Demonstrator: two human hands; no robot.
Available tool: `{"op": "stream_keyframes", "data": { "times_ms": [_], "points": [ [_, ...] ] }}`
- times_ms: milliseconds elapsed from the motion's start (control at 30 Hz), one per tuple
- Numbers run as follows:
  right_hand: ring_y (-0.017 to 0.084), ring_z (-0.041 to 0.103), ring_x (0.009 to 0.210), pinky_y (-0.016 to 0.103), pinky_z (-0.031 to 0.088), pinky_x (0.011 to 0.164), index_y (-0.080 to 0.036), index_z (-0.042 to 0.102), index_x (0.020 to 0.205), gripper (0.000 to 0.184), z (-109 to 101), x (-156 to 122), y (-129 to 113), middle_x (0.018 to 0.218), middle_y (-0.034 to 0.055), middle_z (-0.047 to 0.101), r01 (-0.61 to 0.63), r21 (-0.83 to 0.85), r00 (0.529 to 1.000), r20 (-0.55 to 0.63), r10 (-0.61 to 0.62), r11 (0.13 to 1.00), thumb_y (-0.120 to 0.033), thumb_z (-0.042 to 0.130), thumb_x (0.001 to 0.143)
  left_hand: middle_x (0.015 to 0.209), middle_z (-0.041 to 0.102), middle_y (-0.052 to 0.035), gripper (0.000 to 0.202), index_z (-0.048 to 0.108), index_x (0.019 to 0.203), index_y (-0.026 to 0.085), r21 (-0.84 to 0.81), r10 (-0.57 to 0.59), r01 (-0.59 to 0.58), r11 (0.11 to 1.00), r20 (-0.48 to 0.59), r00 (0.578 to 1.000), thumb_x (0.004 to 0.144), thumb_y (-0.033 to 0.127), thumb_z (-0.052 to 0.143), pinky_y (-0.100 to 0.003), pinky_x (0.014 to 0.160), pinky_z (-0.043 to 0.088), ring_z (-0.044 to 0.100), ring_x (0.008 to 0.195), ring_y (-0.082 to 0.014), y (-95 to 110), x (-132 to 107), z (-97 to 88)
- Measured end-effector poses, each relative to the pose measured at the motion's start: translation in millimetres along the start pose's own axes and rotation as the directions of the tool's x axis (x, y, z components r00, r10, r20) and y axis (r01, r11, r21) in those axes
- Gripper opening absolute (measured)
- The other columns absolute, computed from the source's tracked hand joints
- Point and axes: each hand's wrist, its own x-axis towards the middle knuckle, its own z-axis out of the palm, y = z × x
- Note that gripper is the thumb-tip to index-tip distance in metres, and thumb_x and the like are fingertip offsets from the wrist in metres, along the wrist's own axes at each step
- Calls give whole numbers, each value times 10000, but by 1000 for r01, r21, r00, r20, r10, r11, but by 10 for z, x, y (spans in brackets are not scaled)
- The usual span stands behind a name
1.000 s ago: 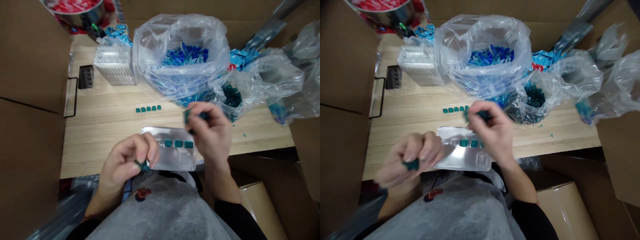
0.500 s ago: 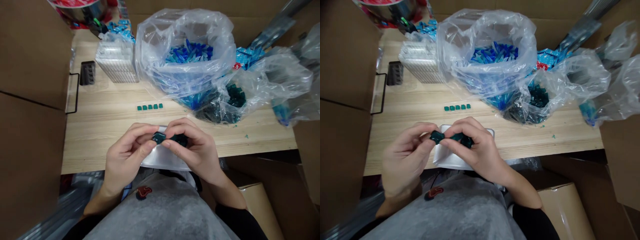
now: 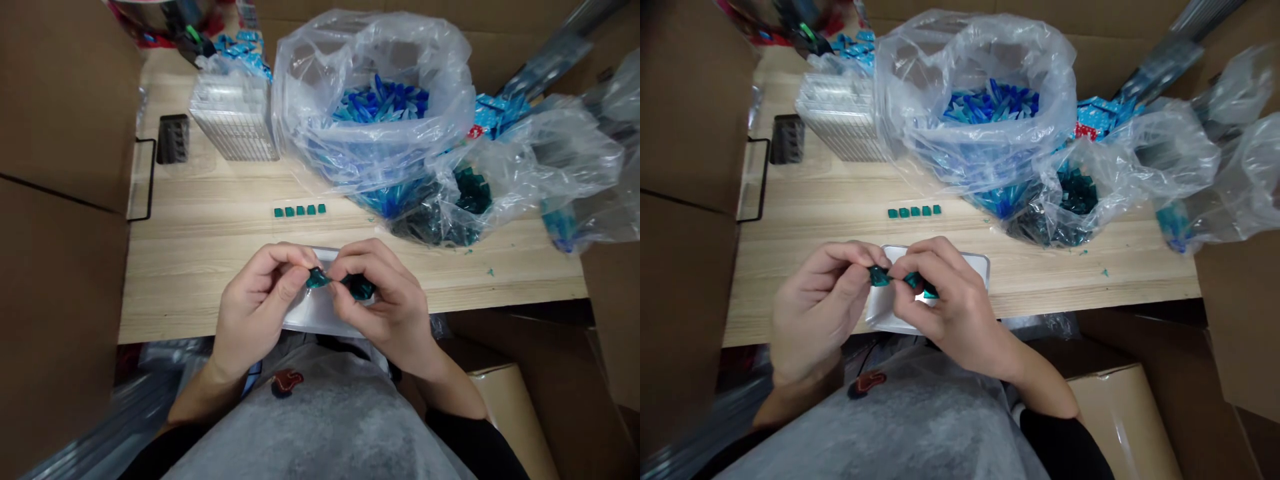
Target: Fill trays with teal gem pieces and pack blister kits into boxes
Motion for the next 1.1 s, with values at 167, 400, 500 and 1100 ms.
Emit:
{"op": "stream_keyframes", "data": {
  "times_ms": [167,400,500,1100],
  "points": [
    [121,560,760,260,485,665,-213,559,837,89,-36,18,-41,834,8,591,-23,-18,1000,5,24,1000,-131,591,853,986,663,-6,259,629,1047,273,314,270,-289,904,104,957,821,166,694,-306,861,549,638,969,-162,33,32,-51],
    [132,581,784,260,500,644,-220,528,843,157,22,-31,-123,850,33,605,109,-257,994,18,-108,960,-64,520,852,998,696,-32,305,631,1102,243,601,375,-451,660,257,891,853,81,560,-300,831,568,669,936,-178,80,65,-44],
    [149,592,796,273,511,656,-217,548,869,179,47,-58,-103,857,53,624,173,-347,983,-2,-185,922,-42,532,832,1004,685,-39,265,646,1078,225,575,382,-458,678,256,888,858,92,585,-281,844,556,660,948,-169,79,52,-44],
    [106,659,878,205,535,780,-180,693,1128,294,-67,7,29,953,34,704,37,160,994,100,-54,986,-192,692,834,858,684,-2,166,629,960,210,188,321,-335,923,105,941,866,75,606,-219,693,551,661,813,-114,-5,41,-59]
  ]
}}
